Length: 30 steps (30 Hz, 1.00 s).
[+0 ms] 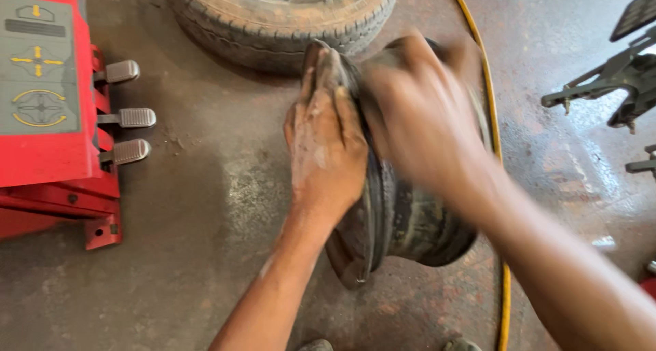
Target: The person removes a tire from a rim using a tire changer, then scrubs the rim with a wire brush to remove rust and grime. The person rotates the rim while scrubbing to clean different sections.
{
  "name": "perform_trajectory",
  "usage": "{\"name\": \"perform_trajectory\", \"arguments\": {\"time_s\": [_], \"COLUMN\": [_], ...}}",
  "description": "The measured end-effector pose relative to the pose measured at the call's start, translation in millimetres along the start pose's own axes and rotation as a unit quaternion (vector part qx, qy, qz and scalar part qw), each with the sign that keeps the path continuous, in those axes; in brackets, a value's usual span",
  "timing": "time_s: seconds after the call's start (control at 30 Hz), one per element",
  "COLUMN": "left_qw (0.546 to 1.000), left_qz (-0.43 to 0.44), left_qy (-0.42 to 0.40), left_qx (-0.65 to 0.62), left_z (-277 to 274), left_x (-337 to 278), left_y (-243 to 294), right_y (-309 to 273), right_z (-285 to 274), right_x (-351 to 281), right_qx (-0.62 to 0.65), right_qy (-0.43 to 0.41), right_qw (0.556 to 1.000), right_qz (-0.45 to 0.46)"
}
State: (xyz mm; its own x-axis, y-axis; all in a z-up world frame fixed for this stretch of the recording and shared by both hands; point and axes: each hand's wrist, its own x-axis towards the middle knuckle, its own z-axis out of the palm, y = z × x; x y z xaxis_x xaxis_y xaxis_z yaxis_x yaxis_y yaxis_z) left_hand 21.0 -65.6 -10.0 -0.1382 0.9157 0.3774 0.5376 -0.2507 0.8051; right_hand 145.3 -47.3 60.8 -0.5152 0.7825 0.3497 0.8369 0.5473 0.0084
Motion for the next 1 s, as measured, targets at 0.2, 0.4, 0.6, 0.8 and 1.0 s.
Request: {"name": "perform_trajectory", "arguments": {"time_s": [0.2,0.4,0.6,0.8,1.0], "left_qw": [0.999,0.999,1.000,0.999,1.000], "left_qz": [0.002,-0.011,-0.020,-0.012,0.002], "left_qy": [0.018,-0.010,0.002,-0.011,0.028], "left_qx": [-0.040,0.029,0.002,0.030,0.011], "left_z": [6.6,6.0,10.9,11.8,25.0], "left_x": [-5.5,21.1,27.7,38.7,38.5], "left_y": [-4.8,-9.3,-16.6,-22.2,-31.1], "right_y": [21.1,-6.8,34.1,-10.4,40.6], "right_z": [19.1,2.7,32.1,21.1,47.3], "right_x": [19.9,-33.7,38.1,-51.5,43.4], "right_qx": [-0.013,-0.060,0.016,0.007,0.127], "right_qy": [0.018,0.037,0.020,0.067,0.037], "right_qw": [0.999,0.998,1.000,0.997,0.991], "right_qz": [-0.035,0.002,-0.016,0.041,0.036]}}
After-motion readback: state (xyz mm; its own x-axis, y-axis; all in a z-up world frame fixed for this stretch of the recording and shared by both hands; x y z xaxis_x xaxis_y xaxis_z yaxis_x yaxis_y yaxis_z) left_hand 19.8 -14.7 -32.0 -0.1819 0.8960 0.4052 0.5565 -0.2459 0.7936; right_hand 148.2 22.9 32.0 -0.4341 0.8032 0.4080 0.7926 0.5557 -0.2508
